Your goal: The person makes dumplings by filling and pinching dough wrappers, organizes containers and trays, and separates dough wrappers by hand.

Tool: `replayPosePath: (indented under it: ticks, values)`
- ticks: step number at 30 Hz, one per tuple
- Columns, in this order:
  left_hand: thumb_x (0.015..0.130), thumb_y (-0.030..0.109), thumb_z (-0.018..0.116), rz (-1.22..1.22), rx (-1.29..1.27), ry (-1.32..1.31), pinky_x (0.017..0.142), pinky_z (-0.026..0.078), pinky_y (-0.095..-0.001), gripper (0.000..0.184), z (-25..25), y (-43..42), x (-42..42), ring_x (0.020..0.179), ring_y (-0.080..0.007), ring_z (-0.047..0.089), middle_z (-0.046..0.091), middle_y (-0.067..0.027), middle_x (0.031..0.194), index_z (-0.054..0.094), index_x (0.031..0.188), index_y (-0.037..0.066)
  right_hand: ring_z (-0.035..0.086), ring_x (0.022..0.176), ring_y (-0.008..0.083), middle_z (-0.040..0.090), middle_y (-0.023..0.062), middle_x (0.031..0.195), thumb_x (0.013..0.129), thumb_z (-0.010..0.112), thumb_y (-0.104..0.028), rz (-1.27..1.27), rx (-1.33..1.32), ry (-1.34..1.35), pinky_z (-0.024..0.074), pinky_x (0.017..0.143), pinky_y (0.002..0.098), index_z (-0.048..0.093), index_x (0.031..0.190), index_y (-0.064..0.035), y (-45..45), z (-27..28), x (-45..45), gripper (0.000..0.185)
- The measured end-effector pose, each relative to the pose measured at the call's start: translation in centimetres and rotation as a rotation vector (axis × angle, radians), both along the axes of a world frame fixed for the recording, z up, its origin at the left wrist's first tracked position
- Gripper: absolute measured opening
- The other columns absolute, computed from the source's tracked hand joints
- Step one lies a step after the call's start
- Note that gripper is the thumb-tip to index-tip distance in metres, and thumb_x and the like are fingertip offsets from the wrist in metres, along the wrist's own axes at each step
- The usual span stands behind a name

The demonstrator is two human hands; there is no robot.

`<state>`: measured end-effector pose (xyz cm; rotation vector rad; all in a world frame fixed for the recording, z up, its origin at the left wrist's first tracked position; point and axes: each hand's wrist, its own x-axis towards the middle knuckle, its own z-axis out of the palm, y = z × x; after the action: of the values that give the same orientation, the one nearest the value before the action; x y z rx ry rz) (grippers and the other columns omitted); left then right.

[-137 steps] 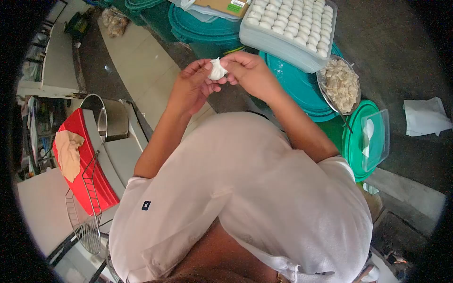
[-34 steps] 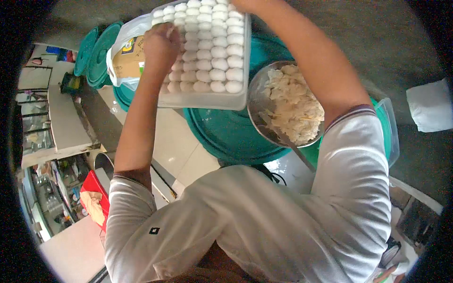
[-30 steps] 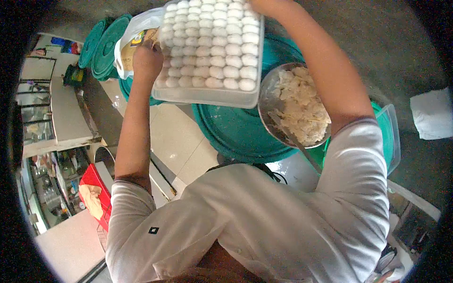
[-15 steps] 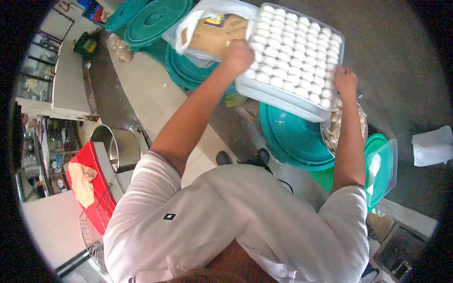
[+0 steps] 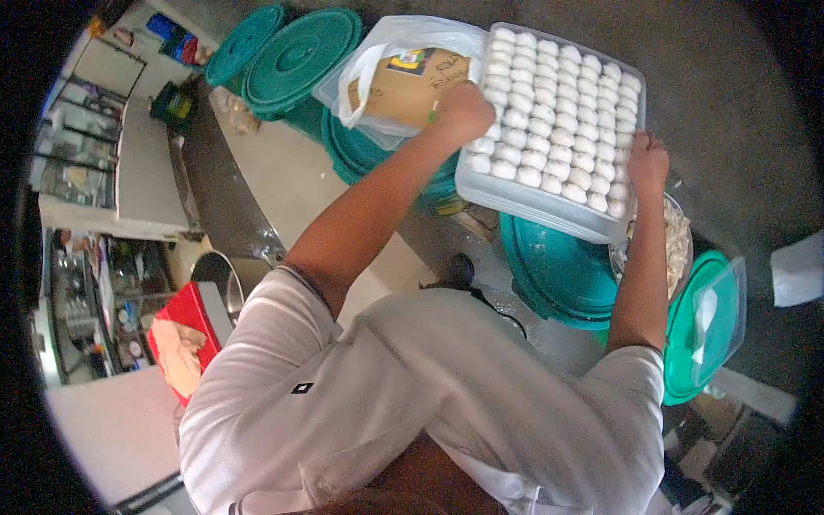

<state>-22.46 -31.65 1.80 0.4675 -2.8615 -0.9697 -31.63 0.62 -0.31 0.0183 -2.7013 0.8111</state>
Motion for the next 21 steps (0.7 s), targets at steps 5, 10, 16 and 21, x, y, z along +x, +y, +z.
replayPosePath:
  ticks: [5,10,16,21]
  values:
    - [0.074,0.015,0.063,-0.049,0.031,-0.115,0.084,0.052,-0.042,0.028,-0.2,-1.9,-2.3,0.093,-0.0371,0.065,0.066,-0.0255,0.097,0.067,0.094,-0.004,0.058,0.092,0.05,0.062,0.032,0.094,0.094,0.046,-0.035,0.056,0.05,0.129,0.0455,0.081,0.0511,0.062,0.099,0.005,1.4,-2.1,-1.9,0.043]
    - [0.076,0.018,0.059,-0.426,0.073,-0.015,0.058,0.048,-0.0356,0.025,-1.4,-4.6,-2.6,0.068,-0.0235,0.061,0.063,-0.0143,0.079,0.065,0.086,-0.004,0.058,0.093,0.0496,0.062,0.0325,0.092,0.093,0.049,-0.036,-0.003,0.014,0.012,0.0461,0.081,0.0506,0.062,0.096,0.007,0.7,-0.2,-1.0,0.045]
    - [0.075,0.016,0.06,-0.191,0.619,0.01,0.048,0.042,-0.0274,0.017,2.4,-4.4,0.0,0.053,-0.0128,0.052,0.058,-0.0055,0.066,0.062,0.076,-0.001,0.058,0.092,0.0495,0.062,0.0313,0.089,0.093,0.052,-0.034,0.123,0.135,0.037,0.0466,0.079,0.0488,0.066,0.091,0.0033,0.8,1.2,-0.6,0.04]
    - [0.074,0.016,0.065,-0.186,0.58,0.076,0.048,0.041,-0.0263,0.015,1.9,-4.9,2.1,0.052,-0.0106,0.051,0.058,-0.0026,0.066,0.063,0.075,0.001,0.064,0.094,0.0407,0.065,0.0268,0.094,0.093,0.053,-0.035,0.06,0.071,-0.001,0.0471,0.081,0.0431,0.067,0.1,0.0014,-0.6,3.2,0.4,0.04]
